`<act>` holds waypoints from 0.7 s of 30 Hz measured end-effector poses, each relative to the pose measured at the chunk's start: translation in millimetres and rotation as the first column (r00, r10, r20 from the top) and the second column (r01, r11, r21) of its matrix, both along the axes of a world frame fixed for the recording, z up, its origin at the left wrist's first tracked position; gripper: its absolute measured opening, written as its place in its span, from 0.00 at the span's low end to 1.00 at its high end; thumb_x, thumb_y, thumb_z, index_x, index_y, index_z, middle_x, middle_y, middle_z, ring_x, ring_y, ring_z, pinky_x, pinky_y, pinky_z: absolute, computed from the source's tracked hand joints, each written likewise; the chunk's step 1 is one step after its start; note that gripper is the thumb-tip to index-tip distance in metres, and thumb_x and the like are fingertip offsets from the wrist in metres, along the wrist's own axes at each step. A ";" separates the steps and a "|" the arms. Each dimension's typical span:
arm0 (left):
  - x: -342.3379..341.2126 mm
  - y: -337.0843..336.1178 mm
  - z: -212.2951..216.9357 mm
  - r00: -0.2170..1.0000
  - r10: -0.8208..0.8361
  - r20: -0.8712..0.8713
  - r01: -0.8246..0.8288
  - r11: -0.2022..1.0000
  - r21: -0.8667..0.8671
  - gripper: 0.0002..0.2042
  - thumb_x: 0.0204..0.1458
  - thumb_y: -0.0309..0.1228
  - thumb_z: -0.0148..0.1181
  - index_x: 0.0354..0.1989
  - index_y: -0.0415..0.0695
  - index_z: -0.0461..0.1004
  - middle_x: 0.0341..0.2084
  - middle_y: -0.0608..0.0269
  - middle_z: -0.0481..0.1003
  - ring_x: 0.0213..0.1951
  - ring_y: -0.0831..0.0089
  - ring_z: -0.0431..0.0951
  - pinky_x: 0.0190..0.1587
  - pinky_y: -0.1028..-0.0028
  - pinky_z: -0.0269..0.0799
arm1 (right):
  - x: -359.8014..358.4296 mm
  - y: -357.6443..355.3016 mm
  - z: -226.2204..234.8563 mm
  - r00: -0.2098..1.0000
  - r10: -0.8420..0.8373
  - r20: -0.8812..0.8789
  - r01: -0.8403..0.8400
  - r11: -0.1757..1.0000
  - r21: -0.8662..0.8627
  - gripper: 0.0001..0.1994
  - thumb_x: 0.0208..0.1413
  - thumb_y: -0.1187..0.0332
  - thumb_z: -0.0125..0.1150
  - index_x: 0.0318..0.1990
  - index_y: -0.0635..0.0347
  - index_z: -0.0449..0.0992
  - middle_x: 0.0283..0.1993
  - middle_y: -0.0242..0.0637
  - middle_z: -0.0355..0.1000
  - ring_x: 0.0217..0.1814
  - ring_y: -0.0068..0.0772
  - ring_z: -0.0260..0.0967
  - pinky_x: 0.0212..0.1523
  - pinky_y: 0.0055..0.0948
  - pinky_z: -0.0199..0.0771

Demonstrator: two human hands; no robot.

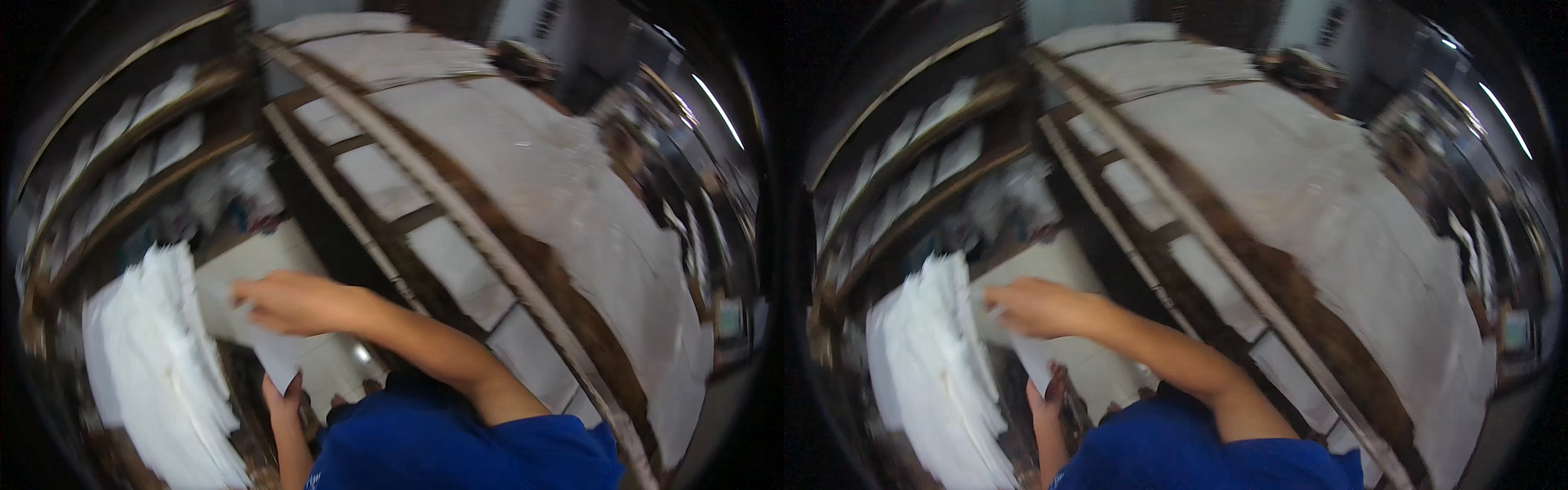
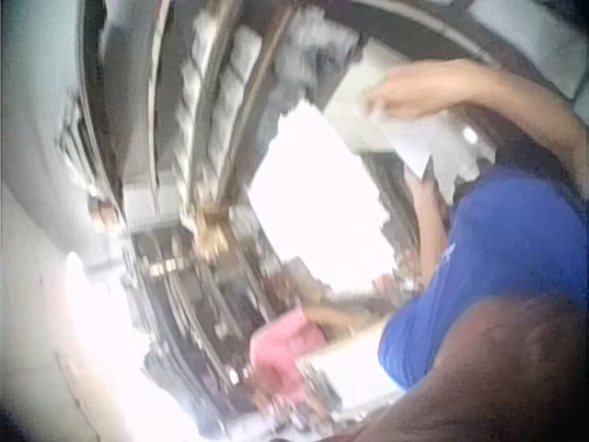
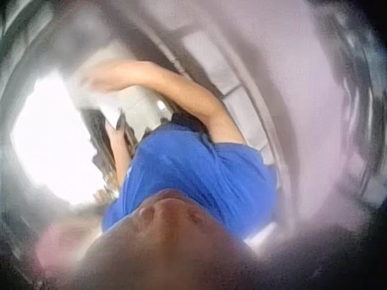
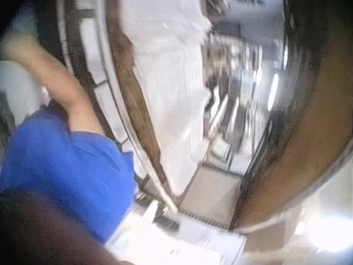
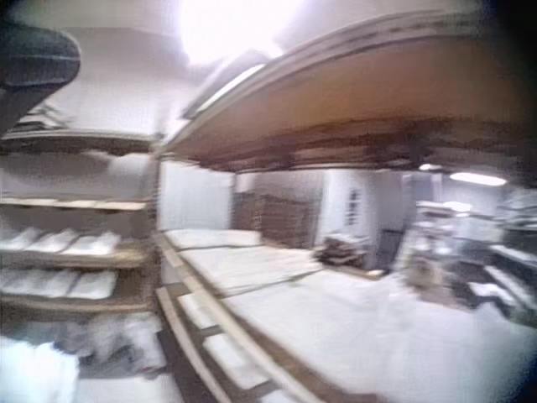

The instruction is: The person repeatedly picks up stacks of white plastic sheets from a table and places them onto a metal shelving unit. The person handles the sheets by hand, moving them from the table to the shelf in a repetitive cycle.

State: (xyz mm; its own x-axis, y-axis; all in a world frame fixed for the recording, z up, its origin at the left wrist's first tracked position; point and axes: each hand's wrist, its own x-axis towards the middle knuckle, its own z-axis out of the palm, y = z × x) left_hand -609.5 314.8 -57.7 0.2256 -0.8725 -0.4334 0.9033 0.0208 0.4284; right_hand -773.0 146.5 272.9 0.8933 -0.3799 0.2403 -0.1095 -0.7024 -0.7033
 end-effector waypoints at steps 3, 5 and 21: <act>-20.1 5.2 41.6 0.999 0.031 0.036 -0.036 0.989 0.145 0.15 0.59 0.39 0.49 0.46 0.42 0.70 0.36 0.60 0.75 0.39 0.66 0.75 0.44 0.69 0.72 | 20.9 -6.6 74.3 0.999 0.033 0.022 -0.028 0.978 -0.206 0.10 0.52 0.70 0.55 0.42 0.60 0.71 0.38 0.51 0.74 0.43 0.54 0.72 0.42 0.46 0.72; -19.6 7.7 36.1 0.997 -0.014 0.072 0.000 0.980 0.199 0.13 0.58 0.39 0.50 0.39 0.42 0.73 0.36 0.60 0.74 0.38 0.68 0.74 0.43 0.71 0.73 | 22.3 -9.4 142.8 0.997 0.006 -0.077 -0.028 0.958 -0.285 0.09 0.51 0.69 0.54 0.40 0.58 0.75 0.40 0.47 0.76 0.45 0.50 0.74 0.44 0.43 0.74; 8.3 -18.6 74.2 0.954 -0.069 0.291 0.003 0.975 0.223 0.15 0.60 0.40 0.51 0.42 0.39 0.71 0.35 0.60 0.75 0.37 0.71 0.74 0.40 0.74 0.71 | -462.5 87.4 264.9 0.084 -0.996 -0.034 0.980 0.089 -0.176 0.12 0.57 0.64 0.54 0.46 0.58 0.72 0.35 0.31 0.71 0.31 0.23 0.68 0.29 0.24 0.69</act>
